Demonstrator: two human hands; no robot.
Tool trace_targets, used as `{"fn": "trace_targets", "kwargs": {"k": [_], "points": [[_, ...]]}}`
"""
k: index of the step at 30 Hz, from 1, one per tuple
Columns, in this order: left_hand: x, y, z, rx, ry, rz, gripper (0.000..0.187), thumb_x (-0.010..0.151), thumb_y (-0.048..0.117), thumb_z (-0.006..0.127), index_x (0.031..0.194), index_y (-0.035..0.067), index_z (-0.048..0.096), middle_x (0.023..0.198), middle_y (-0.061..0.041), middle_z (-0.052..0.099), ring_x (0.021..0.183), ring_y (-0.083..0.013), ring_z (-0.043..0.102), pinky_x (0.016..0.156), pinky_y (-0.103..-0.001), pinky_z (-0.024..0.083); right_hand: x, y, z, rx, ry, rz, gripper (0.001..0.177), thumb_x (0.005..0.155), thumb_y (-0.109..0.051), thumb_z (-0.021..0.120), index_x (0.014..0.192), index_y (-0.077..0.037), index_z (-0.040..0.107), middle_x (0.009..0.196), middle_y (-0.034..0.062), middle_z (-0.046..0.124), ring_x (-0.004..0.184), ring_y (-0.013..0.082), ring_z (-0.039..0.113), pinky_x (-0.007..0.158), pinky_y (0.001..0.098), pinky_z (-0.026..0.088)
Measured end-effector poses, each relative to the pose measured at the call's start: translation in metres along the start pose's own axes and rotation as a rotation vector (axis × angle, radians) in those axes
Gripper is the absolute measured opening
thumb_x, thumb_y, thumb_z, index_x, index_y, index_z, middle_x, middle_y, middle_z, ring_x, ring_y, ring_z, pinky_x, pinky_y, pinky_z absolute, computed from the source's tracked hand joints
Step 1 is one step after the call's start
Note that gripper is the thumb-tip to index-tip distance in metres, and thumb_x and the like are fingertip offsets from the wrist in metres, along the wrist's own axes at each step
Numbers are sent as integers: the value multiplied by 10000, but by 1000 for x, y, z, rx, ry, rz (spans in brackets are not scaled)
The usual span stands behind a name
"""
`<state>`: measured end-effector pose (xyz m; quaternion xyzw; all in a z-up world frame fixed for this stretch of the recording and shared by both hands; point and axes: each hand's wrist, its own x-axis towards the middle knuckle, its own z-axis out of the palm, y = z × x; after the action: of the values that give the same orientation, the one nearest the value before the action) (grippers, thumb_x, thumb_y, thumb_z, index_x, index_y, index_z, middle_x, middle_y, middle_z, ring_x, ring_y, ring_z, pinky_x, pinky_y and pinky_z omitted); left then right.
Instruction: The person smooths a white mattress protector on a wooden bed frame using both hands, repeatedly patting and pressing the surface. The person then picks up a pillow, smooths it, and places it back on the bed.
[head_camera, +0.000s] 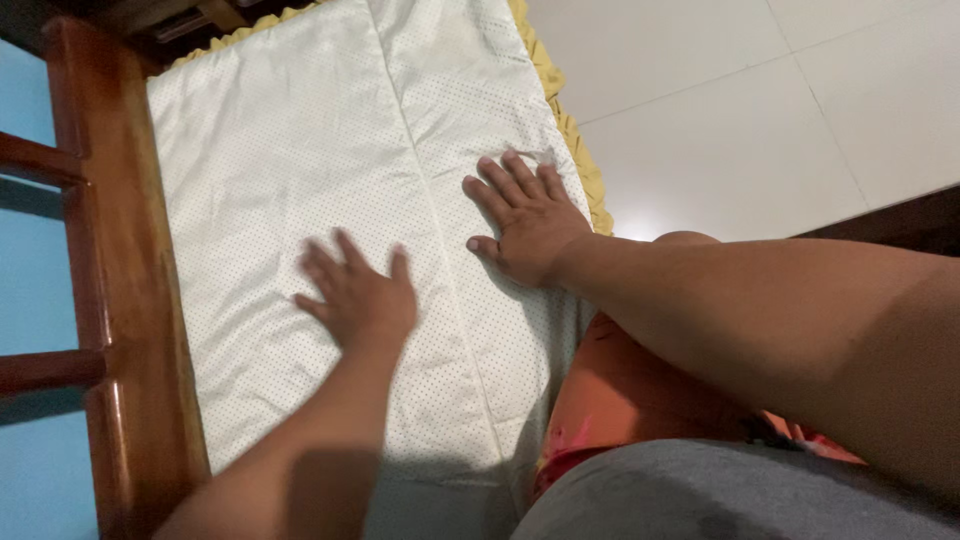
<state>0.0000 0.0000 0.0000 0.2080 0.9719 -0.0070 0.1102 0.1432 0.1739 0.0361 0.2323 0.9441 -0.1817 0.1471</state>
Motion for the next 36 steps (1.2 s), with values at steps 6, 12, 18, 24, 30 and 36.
{"fn": "trace_targets", "kwargs": {"k": [6, 12, 18, 24, 30, 36], "points": [[-34, 10, -6, -77, 2, 204, 906, 941, 698, 408, 1632, 186, 122, 1723, -83, 5, 1581, -278, -60, 1234, -571, -33, -1, -10, -11, 15, 119, 7, 805, 1015, -586, 376, 1639, -179, 71, 1702, 122, 0, 1565, 297, -43, 1238, 540, -16], [-39, 16, -25, -52, -46, 207, 1070, 792, 827, 528, 1621, 267, 150, 1708, -98, -26, 1560, -291, -84, 1229, -557, -43, 20, -7, -24, -5, 375, -77, 759, 1023, -547, 387, 1636, -177, 136, 1725, 109, 47, 1583, 283, 12, 1256, 549, 2], [-41, 17, -34, -70, -106, 199, 1086, 753, 834, 572, 1609, 304, 166, 1705, -87, -33, 1560, -291, -98, 1228, -558, -47, 42, 1, -19, -118, 167, 81, 770, 1025, -593, 276, 1620, -155, 62, 1690, 112, -6, 1554, 288, -31, 1221, 555, -20], [-41, 17, -39, -77, -128, 180, 1089, 740, 828, 590, 1606, 322, 166, 1710, -66, -37, 1567, -268, -102, 1237, -547, -57, 23, -23, 0, -157, 172, -127, 779, 1000, -592, 313, 1629, -180, 109, 1717, 71, 32, 1581, 254, -1, 1257, 533, -16], [-41, 16, -39, -83, -139, 187, 1093, 737, 843, 571, 1605, 334, 143, 1702, -64, -52, 1557, -268, -123, 1232, -538, -59, 31, -37, -13, -50, 370, -143, 753, 1033, -569, 307, 1624, -133, 144, 1712, 135, 57, 1566, 302, 15, 1220, 583, 0], [-37, 11, -25, -77, -27, 244, 783, 945, 669, 399, 1617, 340, 169, 1709, -78, -14, 1562, -294, -85, 1224, -563, -45, 11, -51, 9, -72, 133, -208, 700, 1030, -566, 265, 1610, -179, 198, 1706, 98, 88, 1567, 283, 8, 1232, 571, 4]]}}
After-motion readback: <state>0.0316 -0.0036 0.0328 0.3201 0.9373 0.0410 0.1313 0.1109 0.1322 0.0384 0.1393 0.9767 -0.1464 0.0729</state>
